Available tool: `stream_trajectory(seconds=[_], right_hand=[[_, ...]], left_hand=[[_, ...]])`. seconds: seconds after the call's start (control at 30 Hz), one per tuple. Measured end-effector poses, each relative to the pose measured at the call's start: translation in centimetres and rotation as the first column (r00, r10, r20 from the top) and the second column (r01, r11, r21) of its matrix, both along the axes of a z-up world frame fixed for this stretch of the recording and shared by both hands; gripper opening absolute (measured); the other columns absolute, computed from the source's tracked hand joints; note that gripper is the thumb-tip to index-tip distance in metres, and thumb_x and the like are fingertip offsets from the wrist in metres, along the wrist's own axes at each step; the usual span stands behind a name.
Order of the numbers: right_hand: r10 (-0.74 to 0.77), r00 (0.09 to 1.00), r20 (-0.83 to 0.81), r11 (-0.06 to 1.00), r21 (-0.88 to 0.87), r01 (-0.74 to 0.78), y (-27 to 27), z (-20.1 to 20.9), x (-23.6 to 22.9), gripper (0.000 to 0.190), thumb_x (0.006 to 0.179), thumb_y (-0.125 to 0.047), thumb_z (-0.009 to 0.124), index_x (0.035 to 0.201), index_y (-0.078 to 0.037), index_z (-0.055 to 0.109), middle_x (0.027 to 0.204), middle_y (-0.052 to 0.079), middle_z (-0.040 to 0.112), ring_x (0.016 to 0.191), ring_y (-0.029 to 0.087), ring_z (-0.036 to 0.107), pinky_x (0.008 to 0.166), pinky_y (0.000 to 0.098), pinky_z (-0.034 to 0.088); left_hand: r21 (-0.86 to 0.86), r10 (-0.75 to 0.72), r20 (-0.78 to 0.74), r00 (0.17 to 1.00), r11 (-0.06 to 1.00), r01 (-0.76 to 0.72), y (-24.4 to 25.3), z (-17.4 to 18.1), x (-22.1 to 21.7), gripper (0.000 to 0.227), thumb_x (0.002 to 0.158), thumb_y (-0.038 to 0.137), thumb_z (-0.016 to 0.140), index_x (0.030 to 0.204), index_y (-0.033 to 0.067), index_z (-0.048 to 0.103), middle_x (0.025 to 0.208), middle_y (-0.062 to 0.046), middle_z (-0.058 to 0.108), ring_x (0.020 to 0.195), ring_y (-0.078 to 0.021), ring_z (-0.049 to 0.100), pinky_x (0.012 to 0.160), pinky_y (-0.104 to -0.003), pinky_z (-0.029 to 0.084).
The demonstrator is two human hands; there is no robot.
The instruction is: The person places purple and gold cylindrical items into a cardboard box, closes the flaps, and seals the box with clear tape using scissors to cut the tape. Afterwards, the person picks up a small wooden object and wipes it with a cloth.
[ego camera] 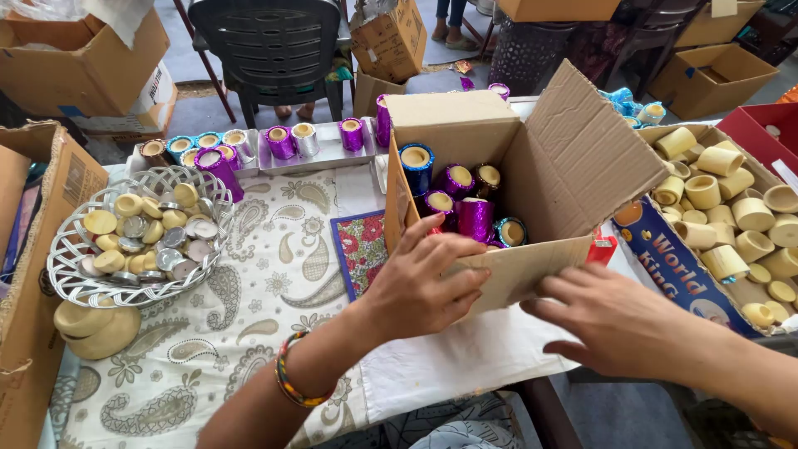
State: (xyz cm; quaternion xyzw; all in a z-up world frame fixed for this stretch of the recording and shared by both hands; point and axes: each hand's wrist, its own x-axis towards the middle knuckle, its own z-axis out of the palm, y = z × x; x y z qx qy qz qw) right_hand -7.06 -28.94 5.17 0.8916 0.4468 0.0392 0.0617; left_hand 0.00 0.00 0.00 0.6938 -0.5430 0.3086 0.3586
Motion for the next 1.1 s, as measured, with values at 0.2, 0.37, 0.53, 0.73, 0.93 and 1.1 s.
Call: stream_trajectory(seconds=[0.2,0.37,0.53,0.73,0.93,1.1], right_hand=[[-0.127,0.94,-0.316,0.785,0.548,0.291,6.8,5.6,4.9,0.015,0.097,-0.02,0.064,0.105,-0.007,0.063,0.092,0.007,0.072,0.085,0.02,0.073,0.073,0.0326,0.057],[-0.221,0.661,-0.717,0.6,0.434,0.671,11.7,3.9,12.4,0.037,0.095,-0.031,0.066,0.124,-0.01,0.055,0.099,0.008,0.075,0.089,0.013,0.071,0.077,0.0314,0.058],[-0.135,0.503,-0.853,0.512,0.375,0.773,13.0,0.7,14.3,0.051,0.09,-0.033,0.074,0.125,-0.01,0.045,0.096,0.008,0.069,0.084,0.011,0.067,0.068,0.0299,0.056],[-0.19,0.281,-0.941,0.418,0.181,0.89,13.1,-0.1,14.6,0.052,0.091,-0.043,0.073,0.122,-0.015,0.042,0.087,0.006,0.05,0.069,0.015,0.051,0.051,0.0278,0.043],[-0.143,0.192,-0.971,0.479,0.102,0.872,12.1,2.0,15.4,0.051,0.092,-0.058,0.053,0.128,-0.022,0.05,0.103,0.002,0.072,0.08,0.012,0.071,0.065,0.029,0.06],[-0.296,0.955,0.003,0.93,0.227,0.288,9.5,2.7,19.8,0.031,0.1,-0.037,0.064,0.107,-0.009,0.074,0.099,0.013,0.077,0.093,0.03,0.073,0.088,0.0441,0.057]], left_hand=[[0.033,0.254,0.373,0.892,0.958,-0.286,-0.7,-3.0,0.9,0.021,0.097,0.022,0.07,0.118,0.0171,0.072,0.141,-0.004,0.058,0.128,-0.0217,0.058,0.125,-0.049,0.034],[-0.003,0.335,0.117,0.935,0.942,-0.337,-1.5,-9.3,2.5,0.04,0.098,0.04,0.077,0.128,0.0165,0.065,0.136,-0.008,0.053,0.129,-0.0265,0.051,0.124,-0.047,0.035],[-0.409,0.21,-0.443,0.872,0.818,-0.405,-0.8,-8.5,1.9,0.104,0.09,0.041,0.077,0.165,-0.0017,0.018,0.164,-0.024,0.033,0.156,-0.0379,0.036,0.133,-0.046,0.029],[-0.246,-0.006,-0.714,0.7,0.939,-0.242,-1.7,-7.3,0.1,0.144,0.069,0.043,0.091,0.163,-0.0003,-0.01,0.166,-0.028,0.018,0.156,-0.0421,0.021,0.127,-0.048,0.023],[-0.298,0.019,-0.666,0.746,0.91,-0.289,-1.6,-6.7,0.2,0.145,0.064,0.033,0.096,0.163,0.0012,-0.005,0.166,-0.028,0.017,0.155,-0.0439,0.022,0.127,-0.05,0.025],[-0.245,0.306,-0.267,0.914,0.895,-0.371,0.1,-4.1,0.1,0.098,0.078,0.027,0.091,0.157,0.0095,0.036,0.165,-0.032,0.021,0.156,-0.0487,0.023,0.127,-0.054,0.027]])
